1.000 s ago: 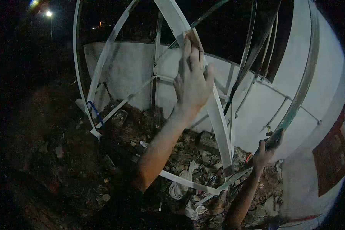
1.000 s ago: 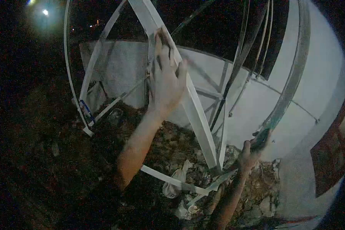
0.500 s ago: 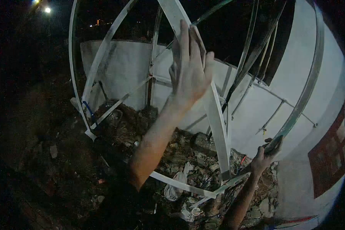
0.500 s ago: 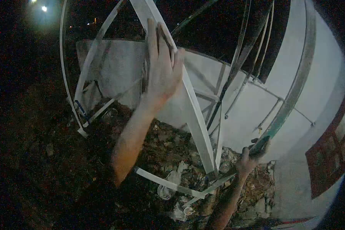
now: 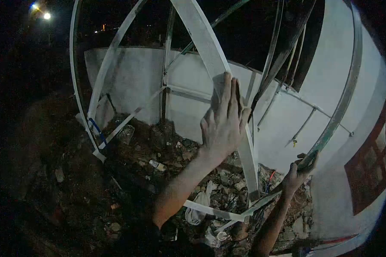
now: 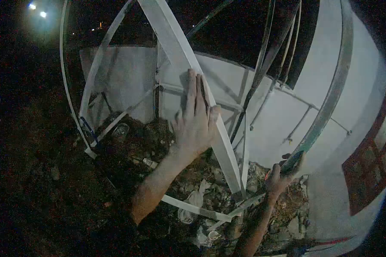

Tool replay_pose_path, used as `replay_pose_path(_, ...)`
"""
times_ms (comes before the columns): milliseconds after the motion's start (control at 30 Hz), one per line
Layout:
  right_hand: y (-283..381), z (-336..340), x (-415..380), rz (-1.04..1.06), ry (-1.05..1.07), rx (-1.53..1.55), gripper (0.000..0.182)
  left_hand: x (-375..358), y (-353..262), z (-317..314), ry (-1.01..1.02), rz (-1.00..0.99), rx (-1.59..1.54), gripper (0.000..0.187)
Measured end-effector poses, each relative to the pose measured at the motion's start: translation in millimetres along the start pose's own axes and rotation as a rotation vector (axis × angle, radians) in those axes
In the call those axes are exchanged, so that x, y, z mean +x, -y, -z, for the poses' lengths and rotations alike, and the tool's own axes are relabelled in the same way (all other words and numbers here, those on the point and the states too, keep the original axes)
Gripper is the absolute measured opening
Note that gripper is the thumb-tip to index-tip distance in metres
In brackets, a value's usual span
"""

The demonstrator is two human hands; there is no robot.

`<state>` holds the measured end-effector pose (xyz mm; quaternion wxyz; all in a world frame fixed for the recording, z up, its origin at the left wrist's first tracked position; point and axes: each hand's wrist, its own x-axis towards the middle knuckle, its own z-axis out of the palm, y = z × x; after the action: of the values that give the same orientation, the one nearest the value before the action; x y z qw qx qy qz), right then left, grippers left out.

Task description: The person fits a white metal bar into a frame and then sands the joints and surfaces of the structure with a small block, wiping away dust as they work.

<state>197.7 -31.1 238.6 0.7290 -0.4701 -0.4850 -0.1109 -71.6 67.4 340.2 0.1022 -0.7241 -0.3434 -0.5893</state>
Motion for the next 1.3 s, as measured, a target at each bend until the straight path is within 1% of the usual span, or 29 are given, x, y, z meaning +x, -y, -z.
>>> replay_pose_path(33,-0.5,2.1,1.1,-0.039,0.029,-0.017,0.077,4.6,5.2,-2.6,-0.003,0.005,-0.003,0.070)
replay_pose_path(100,5.0,-1.6,2.8,-0.016,0.004,-0.004,0.077,43.9,20.7,8.2,-0.247,-0.096,0.172,0.069)
replay_pose_path(167,6.4,-5.4,1.2,-0.007,-0.035,0.019,0.078,100.4,38.5,25.8,-0.367,-0.118,0.087,0.069)
replay_pose_path(233,4.7,-4.1,-0.1,-0.036,-0.050,0.082,0.079,145.1,39.2,48.9,-0.428,-0.041,-0.110,0.064)
replay_pose_path(333,6.2,-4.4,0.7,-0.013,-0.056,0.028,0.079,157.7,40.5,59.6,-0.404,0.002,-0.171,0.065)
replay_pose_path(367,7.4,-5.7,2.3,-0.018,-0.058,0.028,0.079,149.6,47.9,49.0,-0.399,0.001,-0.170,0.065)
replay_pose_path(433,9.5,-4.8,4.4,0.066,-0.011,-0.005,0.074,117.3,62.1,16.6,-0.454,-0.221,0.165,0.070)
replay_pose_path(500,-3.9,1.7,4.6,0.070,0.011,0.021,0.075,49.0,18.0,10.8,-0.273,-0.054,0.132,0.069)
replay_pose_path(567,-4.4,-1.1,3.7,0.077,0.029,0.060,0.076,-9.3,1.9,-23.8,-0.186,-0.025,0.020,0.068)
replay_pose_path(600,1.9,-6.8,2.5,0.052,-0.022,0.060,0.077,-16.7,-1.5,-26.7,-0.186,-0.030,0.023,0.068)
replay_pose_path(633,6.2,-11.0,2.3,0.029,-0.070,0.060,0.077,-19.1,-4.9,-24.9,-0.137,-0.034,0.030,0.068)
replay_pose_path(667,5.2,-9.6,2.9,0.028,-0.066,0.061,0.077,-20.7,-6.3,-22.9,-0.086,-0.031,0.036,0.068)
replay_pose_path(700,2.1,-5.6,5.2,0.105,-0.040,-0.020,0.078,-15.6,-3.0,-22.0,-0.087,-0.021,0.040,0.068)
replay_pose_path(767,-0.9,-2.9,7.6,0.182,-0.006,-0.088,0.078,27.2,4.7,-3.9,-0.174,-0.108,0.021,0.068)
replay_pose_path(833,-0.7,-3.6,5.3,0.113,-0.006,-0.025,0.078,70.0,17.4,8.9,-0.322,-0.098,0.064,0.067)
replay_pose_path(867,-3.2,-1.4,5.9,0.117,-0.020,-0.072,0.078,87.6,22.4,16.9,-0.318,-0.095,0.073,0.067)
replay_pose_path(900,-5.7,0.8,6.5,0.121,-0.035,-0.120,0.078,105.1,26.9,26.0,-0.370,-0.072,0.017,0.067)
replay_pose_path(933,-4.5,1.1,6.1,0.097,-0.035,-0.084,0.076,113.3,30.0,31.4,-0.422,-0.050,-0.037,0.067)
replay_pose_path(967,-12.5,5.5,5.8,0.050,0.003,-0.014,0.075,111.3,32.4,27.9,-0.422,-0.053,-0.026,0.067)
replay_pose_path(1000,-20.4,10.1,5.4,0.001,0.037,0.054,0.074,107.2,35.7,20.7,-0.447,-0.052,0.062,0.067)
replay_pose_path(1033,-22.5,10.2,4.7,0.000,0.041,0.066,0.074,105.0,36.3,20.0,-0.470,-0.049,0.151,0.067)
replay_pose_path(1067,-23.6,10.1,4.6,0.008,0.020,0.062,0.074,104.5,38.5,20.3,-0.413,-0.065,0.151,0.064)
replay_pose_path(1100,-23.4,8.5,5.5,0.019,0.002,0.056,0.074,100.9,38.7,19.0,-0.417,-0.060,0.162,0.064)
replay_pose_path(1133,-17.2,3.8,9.0,0.215,0.004,-0.028,0.074,95.1,35.0,14.1,-0.431,-0.071,-0.005,0.063)
replay_pose_path(1167,-14.1,2.5,9.0,0.215,0.012,-0.018,0.074,87.4,30.7,9.2,-0.441,-0.085,-0.173,0.063)
replay_pose_path(1200,-12.2,2.0,7.8,0.156,-0.017,-0.060,0.074,73.7,24.8,5.2,-0.350,-0.054,-0.194,0.063)
replay_pose_path(1233,-16.7,2.6,6.7,0.082,-0.016,0.038,0.075,61.3,18.0,-0.9,-0.355,-0.052,-0.184,0.063)
replay_pose_path(1267,-18.6,2.0,5.8,0.008,-0.022,0.136,0.076,49.7,11.6,-8.1,-0.304,-0.038,-0.200,0.063)
replay_pose_path(1300,-17.9,0.9,5.0,0.006,-0.015,0.145,0.076,40.9,8.5,-13.9,-0.253,-0.025,-0.214,0.063)
